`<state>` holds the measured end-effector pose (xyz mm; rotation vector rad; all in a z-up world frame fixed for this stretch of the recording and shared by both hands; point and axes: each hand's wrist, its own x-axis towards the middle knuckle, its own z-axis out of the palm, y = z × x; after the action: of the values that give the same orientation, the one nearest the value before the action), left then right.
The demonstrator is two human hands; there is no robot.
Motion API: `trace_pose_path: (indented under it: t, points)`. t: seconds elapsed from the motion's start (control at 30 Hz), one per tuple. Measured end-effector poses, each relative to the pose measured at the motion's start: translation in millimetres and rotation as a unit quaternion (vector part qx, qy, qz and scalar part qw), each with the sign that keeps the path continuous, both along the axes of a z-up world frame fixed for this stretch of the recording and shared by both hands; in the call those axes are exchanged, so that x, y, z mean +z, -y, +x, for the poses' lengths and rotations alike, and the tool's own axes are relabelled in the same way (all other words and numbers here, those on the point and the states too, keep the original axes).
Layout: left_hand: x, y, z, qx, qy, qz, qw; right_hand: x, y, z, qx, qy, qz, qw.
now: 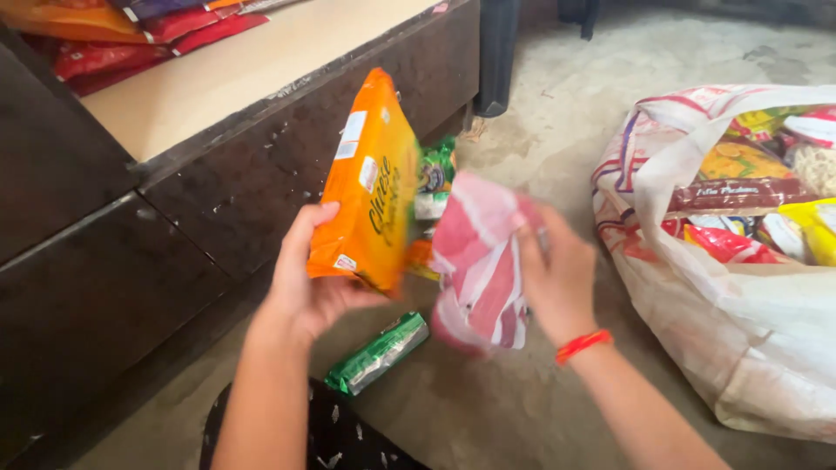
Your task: The person unpacks packaged snacks from a large white sack, wipes each package with a cloth, and places them into a wooden cabinet. They handle green and orange snack packets, wipe them individually, and store them on a shelf.
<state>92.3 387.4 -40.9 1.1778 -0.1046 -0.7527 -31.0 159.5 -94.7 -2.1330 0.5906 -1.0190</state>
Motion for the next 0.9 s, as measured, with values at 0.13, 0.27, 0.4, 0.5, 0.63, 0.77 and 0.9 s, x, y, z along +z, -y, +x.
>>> trace_pose_path:
  t: [0.13,0.27,0.4,0.5,0.63,0.77,0.9]
  points:
    - [-27,16,-39,-0.095,-0.125,-0.192,0.969,25,8,-12,0.088,0.136,0.002,0.987]
    - [-70,35,-59,-0.09,-0.2,-0.214,0.952,12,-15,-27,0.203,0.105,0.116,0.967]
    - [-94,52,-62,-0.073,-0.206,-0.268,0.938,-12,-34,-41,0.234,0.098,0.1,0.962]
    - [-135,68,-29,-0.11,-0.076,-0.315,0.94,-16,-33,-41,0.212,0.089,0.024,0.973]
    - [-110,77,-40,-0.11,-0.104,-0.321,0.935,-15,-20,-29,0.242,0.075,-0.014,0.967]
    - [-135,81,-28,-0.137,-0.131,-0.446,0.875,-20,-23,-23,0.262,0.032,-0.155,0.952]
    - [-147,82,-23,-0.117,-0.103,-0.458,0.875,-30,-32,-26,0.282,0.003,-0.193,0.94]
